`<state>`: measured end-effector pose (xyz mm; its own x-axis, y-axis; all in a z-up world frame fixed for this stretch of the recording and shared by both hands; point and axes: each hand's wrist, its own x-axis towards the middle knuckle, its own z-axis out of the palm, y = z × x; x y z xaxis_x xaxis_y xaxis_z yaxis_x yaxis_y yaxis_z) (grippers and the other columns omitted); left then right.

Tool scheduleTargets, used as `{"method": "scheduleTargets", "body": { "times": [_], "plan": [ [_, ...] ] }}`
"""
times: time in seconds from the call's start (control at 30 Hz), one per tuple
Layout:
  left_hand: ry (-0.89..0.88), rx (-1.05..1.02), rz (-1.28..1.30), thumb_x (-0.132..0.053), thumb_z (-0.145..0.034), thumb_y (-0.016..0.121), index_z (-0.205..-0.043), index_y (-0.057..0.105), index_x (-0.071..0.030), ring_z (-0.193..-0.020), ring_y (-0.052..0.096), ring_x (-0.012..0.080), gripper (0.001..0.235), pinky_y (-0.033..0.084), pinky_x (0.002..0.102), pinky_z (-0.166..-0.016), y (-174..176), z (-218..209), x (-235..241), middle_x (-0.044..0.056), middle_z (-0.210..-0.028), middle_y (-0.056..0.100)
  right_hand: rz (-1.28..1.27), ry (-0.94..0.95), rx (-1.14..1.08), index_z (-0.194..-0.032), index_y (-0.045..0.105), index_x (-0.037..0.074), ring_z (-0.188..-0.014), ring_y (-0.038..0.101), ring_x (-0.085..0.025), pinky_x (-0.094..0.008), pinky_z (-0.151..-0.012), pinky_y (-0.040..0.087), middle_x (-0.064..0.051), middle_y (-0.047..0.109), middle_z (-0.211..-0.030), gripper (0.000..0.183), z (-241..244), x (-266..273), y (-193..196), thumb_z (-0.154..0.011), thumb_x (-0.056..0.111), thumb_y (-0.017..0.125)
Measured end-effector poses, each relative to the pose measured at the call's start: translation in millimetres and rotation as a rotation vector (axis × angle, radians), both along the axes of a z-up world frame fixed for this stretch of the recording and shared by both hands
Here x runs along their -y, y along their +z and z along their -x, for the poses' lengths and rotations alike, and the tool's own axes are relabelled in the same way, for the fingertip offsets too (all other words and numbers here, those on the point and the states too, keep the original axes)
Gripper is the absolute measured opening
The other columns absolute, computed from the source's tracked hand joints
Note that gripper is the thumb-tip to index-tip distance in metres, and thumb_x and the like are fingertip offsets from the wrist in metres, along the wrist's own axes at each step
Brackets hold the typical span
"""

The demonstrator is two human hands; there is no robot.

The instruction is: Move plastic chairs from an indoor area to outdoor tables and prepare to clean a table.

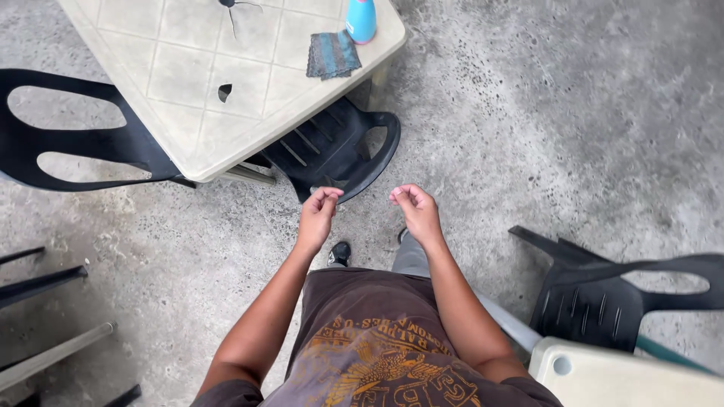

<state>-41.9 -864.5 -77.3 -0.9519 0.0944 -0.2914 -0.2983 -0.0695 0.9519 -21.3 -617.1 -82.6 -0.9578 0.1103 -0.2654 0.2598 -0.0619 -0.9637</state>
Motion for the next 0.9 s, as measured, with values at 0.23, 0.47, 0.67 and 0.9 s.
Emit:
{"method": "scheduleTargets", "body": {
  "times": [0.23,0.47,0.67,0.9],
  "plan": [
    [0.186,-0.060,0.058,-0.014,-0.106,0.059,-0.113,0.068,-0.006,-0.063,0.041,0.0033,0.015,0.035,0.022,-0.056,17,84,-88,-0.007,-0.072,0.048,-0.110,0.210,0.083,-0.108,0.070,0.003,-0.083,0.060,-0.009,-0.030,-0.070,0.049,-0.002,0.071,-0.095,0.021,104,-97,39,-0.103,0.022,0.063],
    [0.238,-0.133,0.138,-0.011,-0.105,0.058,-0.119,0.065,-0.005,-0.080,0.059,0.0053,0.017,0.052,0.022,-0.074,12,138,-144,-0.002,-0.089,0.064,-0.154,0.324,-0.080,-0.108,0.071,0.003,-0.083,0.061,-0.008,-0.025,-0.077,0.051,-0.001,0.073,-0.094,0.023,194,-155,11,-0.102,0.024,0.065],
    [0.283,-0.157,0.324,-0.010,-0.104,0.058,-0.121,0.063,-0.004,-0.092,0.066,0.0118,0.019,0.054,0.028,-0.085,-29,230,-140,0.006,-0.102,0.072,-0.304,0.457,-0.106,-0.107,0.072,0.003,-0.088,0.067,-0.011,-0.027,-0.078,0.054,-0.005,0.074,-0.094,0.026,287,-122,16,-0.100,0.028,0.068],
    [0.473,-0.243,0.752,-0.013,-0.096,0.068,-0.132,0.063,-0.010,-0.130,0.056,0.0371,0.036,0.045,0.045,-0.109,-122,352,-97,0.021,-0.136,0.063,-0.710,0.499,-0.363,-0.143,0.051,0.001,-0.130,0.053,-0.039,-0.047,-0.108,0.042,-0.024,0.056,-0.141,0.063,409,-84,-73,-0.092,0.028,0.077]
  ]
}}
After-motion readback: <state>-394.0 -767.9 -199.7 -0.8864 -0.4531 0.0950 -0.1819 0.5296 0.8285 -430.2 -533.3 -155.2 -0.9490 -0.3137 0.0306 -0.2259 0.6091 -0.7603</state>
